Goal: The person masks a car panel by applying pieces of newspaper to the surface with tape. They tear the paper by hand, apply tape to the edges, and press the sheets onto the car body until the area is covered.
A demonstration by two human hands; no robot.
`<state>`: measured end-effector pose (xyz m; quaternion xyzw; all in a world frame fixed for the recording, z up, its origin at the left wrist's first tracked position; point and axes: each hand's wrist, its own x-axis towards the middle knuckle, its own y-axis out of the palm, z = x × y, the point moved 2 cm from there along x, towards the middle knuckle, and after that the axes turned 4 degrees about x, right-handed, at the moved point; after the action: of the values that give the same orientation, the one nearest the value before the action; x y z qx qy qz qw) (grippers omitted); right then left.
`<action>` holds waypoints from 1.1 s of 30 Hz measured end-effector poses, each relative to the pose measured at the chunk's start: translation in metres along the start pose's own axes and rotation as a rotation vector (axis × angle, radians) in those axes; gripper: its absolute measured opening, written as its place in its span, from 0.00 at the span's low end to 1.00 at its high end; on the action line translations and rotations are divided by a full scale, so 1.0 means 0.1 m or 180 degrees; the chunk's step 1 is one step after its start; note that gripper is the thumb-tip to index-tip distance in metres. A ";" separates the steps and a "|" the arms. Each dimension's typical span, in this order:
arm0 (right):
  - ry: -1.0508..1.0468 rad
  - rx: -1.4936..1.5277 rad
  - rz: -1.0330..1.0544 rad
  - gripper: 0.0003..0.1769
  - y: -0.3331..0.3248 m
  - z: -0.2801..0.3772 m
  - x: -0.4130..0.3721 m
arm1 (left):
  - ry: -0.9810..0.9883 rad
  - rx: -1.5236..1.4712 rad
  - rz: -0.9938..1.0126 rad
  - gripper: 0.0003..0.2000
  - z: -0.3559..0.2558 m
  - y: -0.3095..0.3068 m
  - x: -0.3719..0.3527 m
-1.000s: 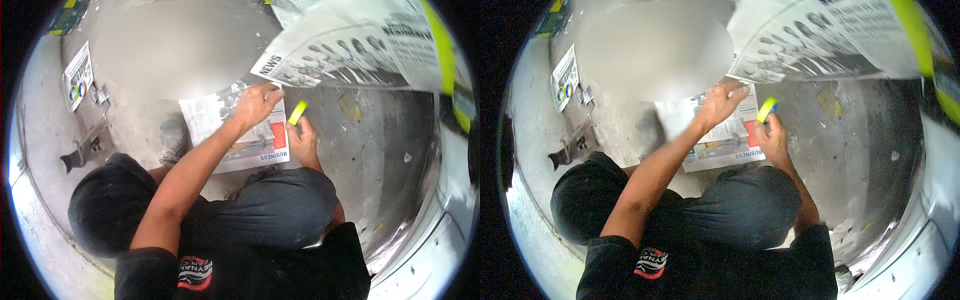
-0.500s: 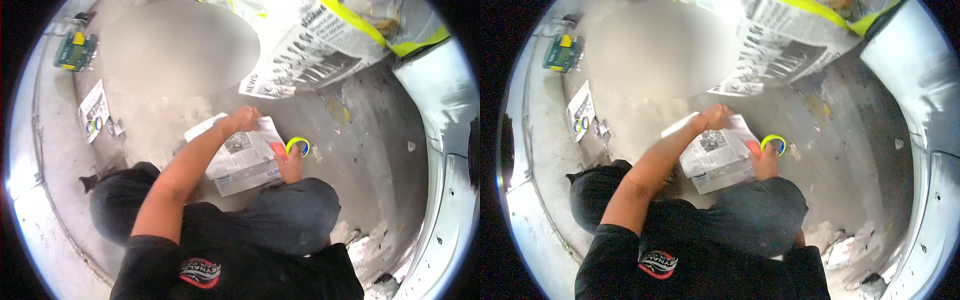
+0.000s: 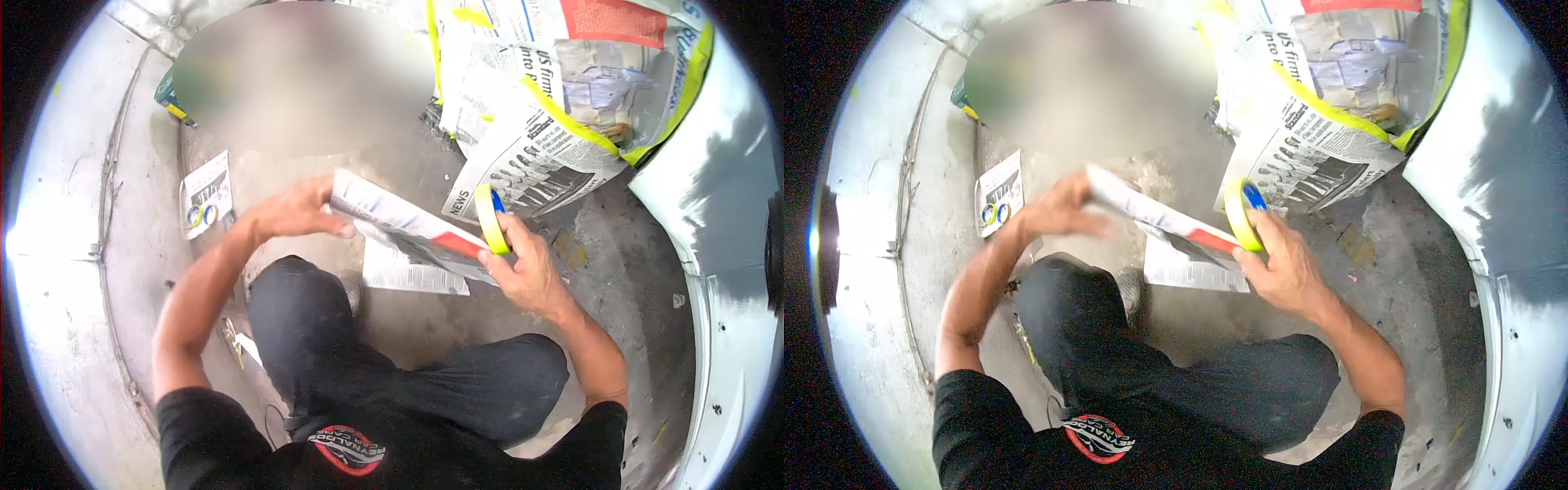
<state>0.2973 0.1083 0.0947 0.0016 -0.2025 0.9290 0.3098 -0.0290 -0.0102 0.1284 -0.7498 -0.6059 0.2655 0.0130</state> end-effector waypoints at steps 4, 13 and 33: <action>-0.0007 0.0467 -0.0479 0.21 -0.04 0.44 0.24 | -0.0893 0.0132 -0.0511 0.22 0.74 0.02 -0.24; 0.0831 0.0695 -0.0591 0.22 0.26 0.47 0.39 | -0.0012 -0.1396 -0.1373 0.11 2.06 -0.41 -0.42; 0.0189 -0.0683 0.0375 0.35 1.97 1.20 2.30 | 0.2203 0.2600 -0.1334 0.10 -0.06 -1.67 -0.78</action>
<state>-0.0166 0.0518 0.1603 -0.0710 -0.2912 0.9182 0.2589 -0.1874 -0.0355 0.2204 -0.5912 -0.5502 0.2089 0.5515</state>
